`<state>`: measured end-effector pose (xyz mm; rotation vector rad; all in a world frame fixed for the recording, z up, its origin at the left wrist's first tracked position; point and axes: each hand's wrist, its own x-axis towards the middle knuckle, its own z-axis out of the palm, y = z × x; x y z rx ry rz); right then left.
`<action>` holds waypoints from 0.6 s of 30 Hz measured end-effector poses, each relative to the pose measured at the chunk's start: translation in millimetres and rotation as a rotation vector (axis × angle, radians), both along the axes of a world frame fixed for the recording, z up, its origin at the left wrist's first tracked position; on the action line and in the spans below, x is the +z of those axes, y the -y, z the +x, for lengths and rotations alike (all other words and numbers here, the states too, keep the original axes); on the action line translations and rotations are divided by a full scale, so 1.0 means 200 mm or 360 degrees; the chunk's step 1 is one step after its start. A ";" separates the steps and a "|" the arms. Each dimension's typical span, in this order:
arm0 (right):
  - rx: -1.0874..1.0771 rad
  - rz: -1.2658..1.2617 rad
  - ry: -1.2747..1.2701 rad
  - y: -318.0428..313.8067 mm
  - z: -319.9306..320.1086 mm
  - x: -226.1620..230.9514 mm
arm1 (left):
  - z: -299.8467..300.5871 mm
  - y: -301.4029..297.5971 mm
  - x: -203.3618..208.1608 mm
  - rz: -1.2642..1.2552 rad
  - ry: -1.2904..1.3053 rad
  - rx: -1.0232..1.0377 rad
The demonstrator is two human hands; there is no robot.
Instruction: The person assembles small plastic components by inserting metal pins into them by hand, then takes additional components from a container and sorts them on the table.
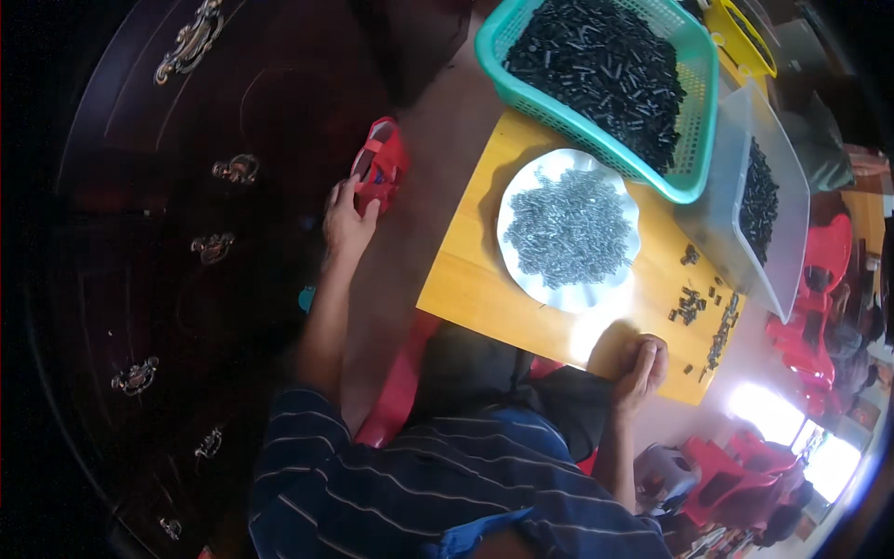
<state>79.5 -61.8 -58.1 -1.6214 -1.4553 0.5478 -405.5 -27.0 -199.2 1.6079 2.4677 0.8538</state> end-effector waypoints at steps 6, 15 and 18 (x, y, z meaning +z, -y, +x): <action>-0.0013 -0.0304 -0.0698 0.01 -0.01 0.06 | 0.06 -0.01 0.33 0.0408 0.0921 -0.0172; 0.0086 -0.0278 -0.0778 0.02 0.01 0.15 | 0.37 -0.26 1.08 0.0493 0.0820 -0.0634; 0.0102 -0.0259 -0.0742 0.03 0.04 0.19 | 0.54 -0.29 1.28 0.0452 0.0801 -0.0867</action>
